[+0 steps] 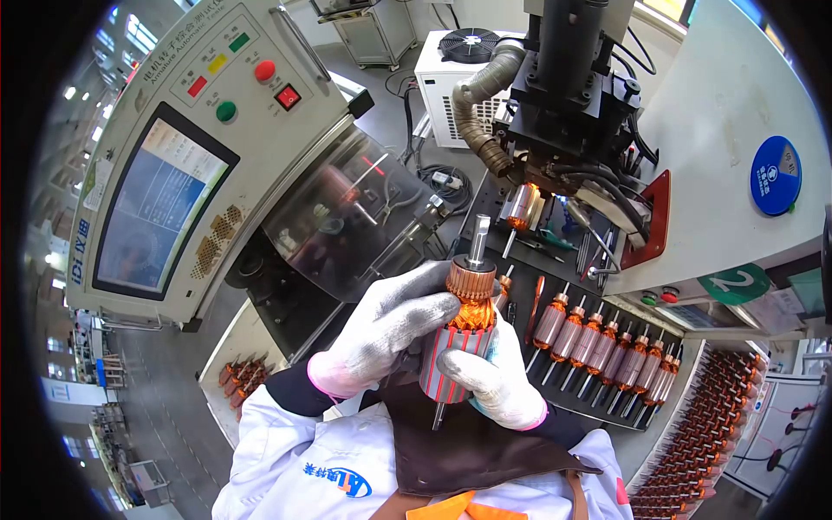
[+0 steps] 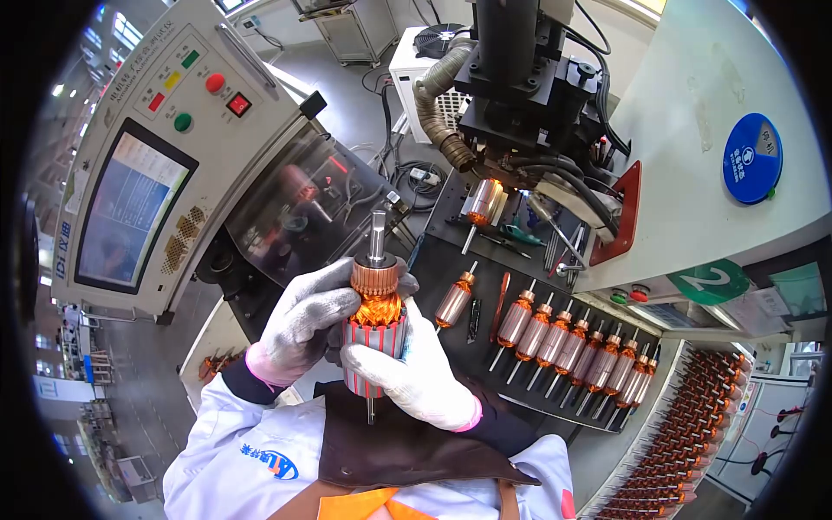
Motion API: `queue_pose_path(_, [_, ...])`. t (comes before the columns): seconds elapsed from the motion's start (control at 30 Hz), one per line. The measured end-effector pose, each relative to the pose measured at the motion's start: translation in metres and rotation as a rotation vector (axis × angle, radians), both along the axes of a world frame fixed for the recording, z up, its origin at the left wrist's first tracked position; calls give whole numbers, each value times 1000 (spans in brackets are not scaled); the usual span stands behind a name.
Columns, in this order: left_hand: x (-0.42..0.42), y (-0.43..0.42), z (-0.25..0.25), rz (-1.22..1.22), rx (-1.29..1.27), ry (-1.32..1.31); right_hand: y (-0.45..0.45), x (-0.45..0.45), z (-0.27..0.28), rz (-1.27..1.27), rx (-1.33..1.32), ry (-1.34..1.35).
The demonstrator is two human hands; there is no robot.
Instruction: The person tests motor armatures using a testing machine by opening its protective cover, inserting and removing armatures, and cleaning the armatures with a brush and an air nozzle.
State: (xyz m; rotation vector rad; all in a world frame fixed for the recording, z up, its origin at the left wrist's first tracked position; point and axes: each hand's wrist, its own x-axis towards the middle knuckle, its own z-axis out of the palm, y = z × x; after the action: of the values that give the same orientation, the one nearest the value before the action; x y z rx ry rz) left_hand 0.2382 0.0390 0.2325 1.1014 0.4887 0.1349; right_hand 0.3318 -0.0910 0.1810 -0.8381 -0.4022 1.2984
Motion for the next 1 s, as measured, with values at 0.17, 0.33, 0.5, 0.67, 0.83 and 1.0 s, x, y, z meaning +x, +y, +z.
queue_pose_path(0.17, [4, -5, 6, -8, 59, 54, -1, 5, 5, -1, -7, -27])
queue_pose_path(0.33, [4, -9, 12, 1, 59, 90, -4, 5, 3, -5, 23, 40])
queue_pose_path(0.5, [2, -12, 10, 6, 22, 90, -7, 4, 5, -3, -14, -27])
queue_pose_path(0.67, [-1, -13, 9, -33, 48, 65, -10, 2, 2, -8, 37, -29])
queue_pose_path(0.83, [-7, -16, 4, -28, 56, 56, -12, 1, 3, 5, -7, -158])
queue_pose_path(1.0, [-11, -22, -8, 22, 64, -18, -10, 0, 2, -26, 10, -215])
